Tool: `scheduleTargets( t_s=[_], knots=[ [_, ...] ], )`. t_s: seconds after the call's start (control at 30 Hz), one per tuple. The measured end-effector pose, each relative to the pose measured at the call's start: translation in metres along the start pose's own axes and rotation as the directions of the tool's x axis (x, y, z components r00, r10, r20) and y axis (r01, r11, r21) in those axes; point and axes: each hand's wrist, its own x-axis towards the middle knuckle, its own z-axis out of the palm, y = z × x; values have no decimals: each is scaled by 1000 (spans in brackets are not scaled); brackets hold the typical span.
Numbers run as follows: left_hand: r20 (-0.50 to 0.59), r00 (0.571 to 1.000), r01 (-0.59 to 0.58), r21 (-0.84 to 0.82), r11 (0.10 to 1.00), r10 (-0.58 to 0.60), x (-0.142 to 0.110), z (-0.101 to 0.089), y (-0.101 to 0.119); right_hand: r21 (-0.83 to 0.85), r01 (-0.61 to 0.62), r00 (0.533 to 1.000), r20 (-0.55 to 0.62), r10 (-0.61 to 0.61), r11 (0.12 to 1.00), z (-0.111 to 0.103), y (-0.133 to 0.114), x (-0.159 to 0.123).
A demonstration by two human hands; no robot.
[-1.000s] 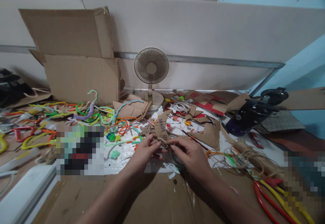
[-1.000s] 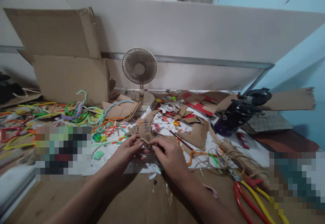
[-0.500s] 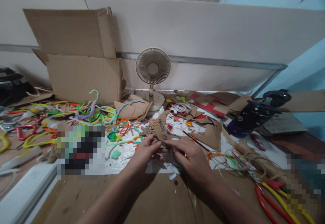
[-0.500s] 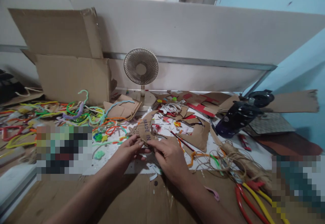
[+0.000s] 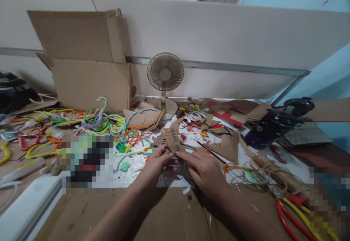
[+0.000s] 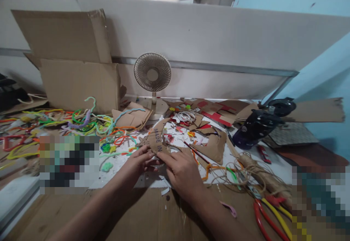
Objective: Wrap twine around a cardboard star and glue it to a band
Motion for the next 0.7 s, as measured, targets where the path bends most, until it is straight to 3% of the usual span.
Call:
scheduleTargets(
  t_s=[0.2,0.47,0.7],
  knots=[
    [-11,1000,-17,52,999,17,-1,0,1,-33,13,1000,1,-13,999,1,-2,-1],
    [-46,999,-10,80,997,14,3,-5,-2,115,-55,997,-50,61,992,1,-1,2],
    [-53,998,-22,89,996,26,4,-7,-1,129,-66,997,-43,72,989,-1,-3,1]
  ],
)
